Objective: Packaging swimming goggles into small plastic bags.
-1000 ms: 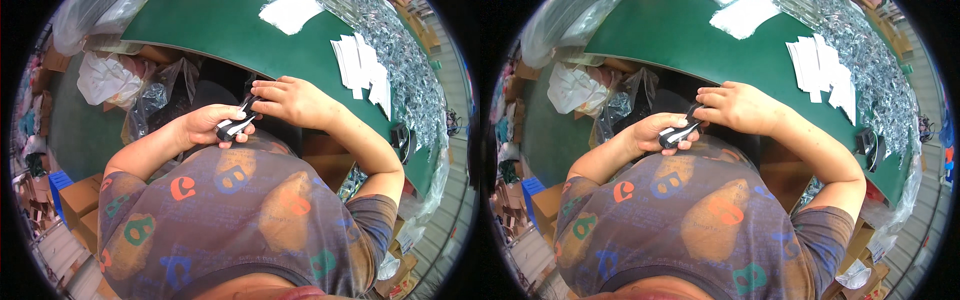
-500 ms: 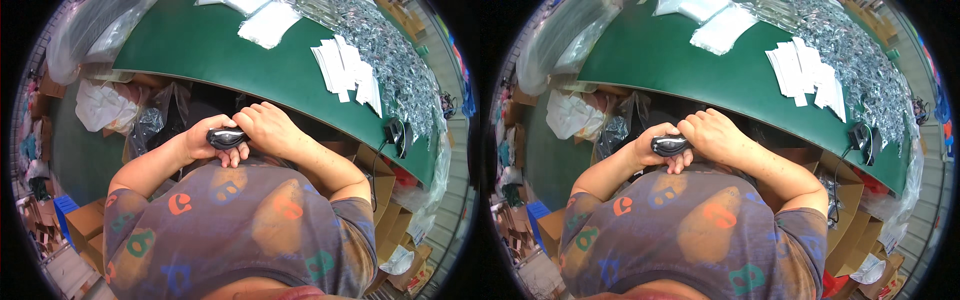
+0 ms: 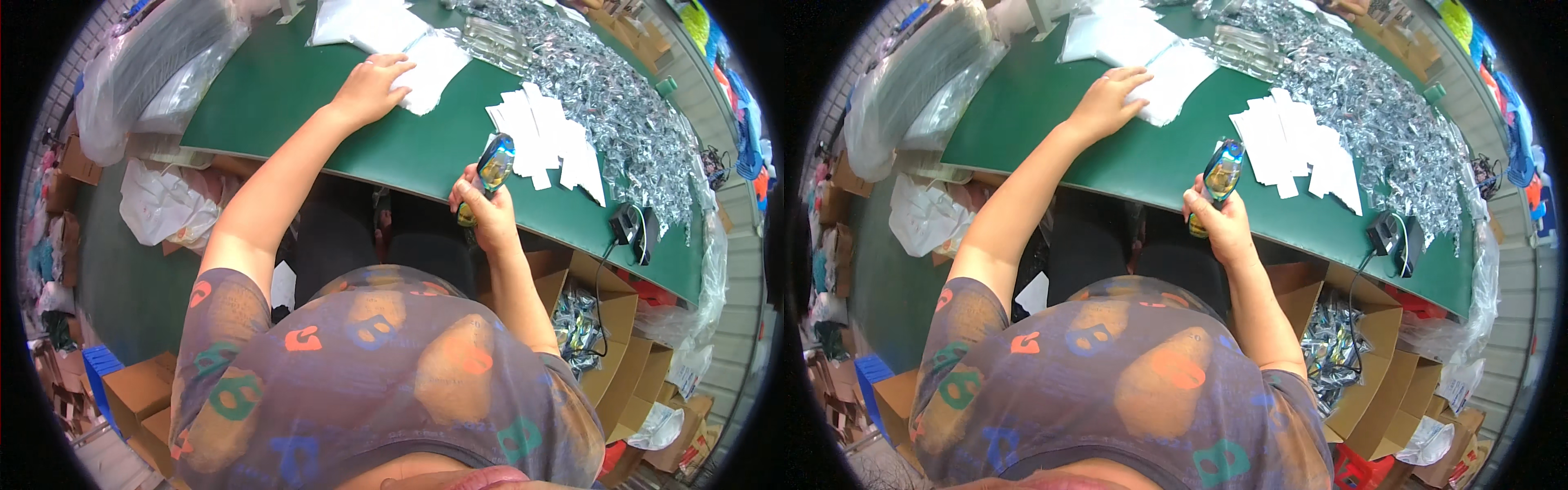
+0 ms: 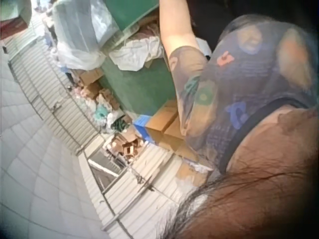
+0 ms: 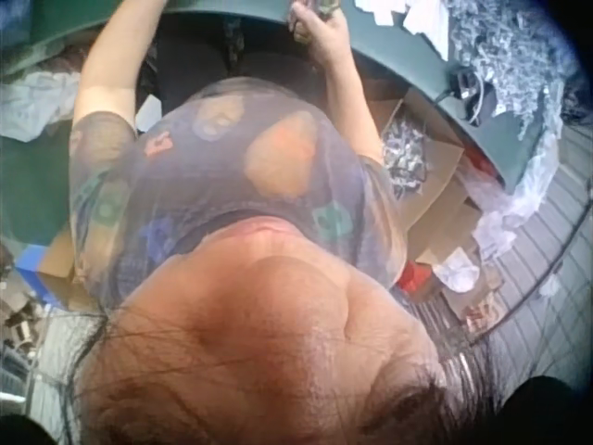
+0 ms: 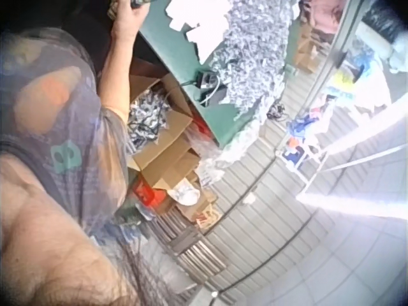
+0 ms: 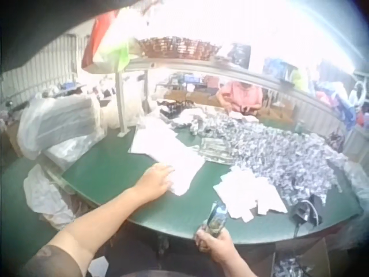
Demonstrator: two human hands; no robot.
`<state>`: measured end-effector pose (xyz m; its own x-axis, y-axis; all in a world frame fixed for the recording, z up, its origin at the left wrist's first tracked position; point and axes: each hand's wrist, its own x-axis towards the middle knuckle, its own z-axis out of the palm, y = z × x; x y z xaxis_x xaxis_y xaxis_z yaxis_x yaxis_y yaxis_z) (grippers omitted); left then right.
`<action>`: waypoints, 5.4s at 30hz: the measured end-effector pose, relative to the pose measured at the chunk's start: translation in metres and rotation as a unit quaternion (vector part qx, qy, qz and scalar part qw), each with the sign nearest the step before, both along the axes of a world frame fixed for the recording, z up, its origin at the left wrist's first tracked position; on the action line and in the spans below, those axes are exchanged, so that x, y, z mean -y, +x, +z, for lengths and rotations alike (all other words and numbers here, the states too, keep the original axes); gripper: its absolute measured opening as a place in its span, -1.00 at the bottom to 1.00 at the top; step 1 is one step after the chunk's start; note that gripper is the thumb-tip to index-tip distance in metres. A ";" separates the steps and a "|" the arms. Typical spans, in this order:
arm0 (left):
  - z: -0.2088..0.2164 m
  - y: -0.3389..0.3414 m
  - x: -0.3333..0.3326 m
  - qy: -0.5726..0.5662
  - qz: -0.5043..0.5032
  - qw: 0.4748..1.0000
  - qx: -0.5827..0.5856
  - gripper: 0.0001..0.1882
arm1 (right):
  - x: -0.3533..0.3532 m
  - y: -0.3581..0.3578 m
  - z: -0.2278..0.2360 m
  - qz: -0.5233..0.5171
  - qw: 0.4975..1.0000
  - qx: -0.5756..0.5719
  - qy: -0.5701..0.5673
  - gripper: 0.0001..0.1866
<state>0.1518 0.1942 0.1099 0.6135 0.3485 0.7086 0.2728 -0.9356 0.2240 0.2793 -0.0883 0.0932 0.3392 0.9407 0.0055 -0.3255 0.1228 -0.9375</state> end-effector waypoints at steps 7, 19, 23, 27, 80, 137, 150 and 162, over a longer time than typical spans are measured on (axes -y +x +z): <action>0.005 0.002 -0.012 -0.037 -0.066 0.992 -0.105 -0.79 | 0.007 0.003 -0.003 0.012 0.999 0.030 -0.017 -0.77; 0.009 0.013 -0.017 -0.035 -0.017 0.996 -0.086 -0.81 | 0.008 0.007 -0.014 0.056 0.992 0.107 -0.035 -0.71; 0.018 0.021 -0.021 -0.086 -0.055 0.993 -0.066 -0.77 | 0.009 0.006 -0.013 0.054 0.989 0.130 -0.049 -0.75; 0.031 0.054 -0.056 -0.038 -0.032 0.998 -0.025 -0.85 | 0.010 0.008 -0.013 0.054 0.986 0.151 -0.045 -0.78; 0.071 0.108 -0.120 0.138 -0.110 0.954 -0.242 -0.85 | 0.010 0.017 -0.003 0.109 0.976 0.181 -0.047 -0.65; 0.052 -0.081 0.143 -0.149 -0.133 0.977 0.079 -0.84 | -0.043 -0.033 0.074 -0.020 0.920 0.387 0.067 -0.76; 0.022 -0.084 0.134 -0.420 -0.044 0.881 0.212 -0.91 | -0.039 -0.031 0.056 -0.069 0.877 0.426 0.213 -0.68; 0.020 -0.067 0.141 -0.681 -0.131 0.671 0.262 -0.86 | -0.033 -0.022 0.055 -0.110 0.801 0.550 0.211 -0.65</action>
<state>0.0845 0.0529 0.1296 0.5715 0.8205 -0.0159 -0.3106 0.2343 0.9212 0.2569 -0.0553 0.1485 0.0684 0.6943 0.7164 0.7409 0.4456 -0.5025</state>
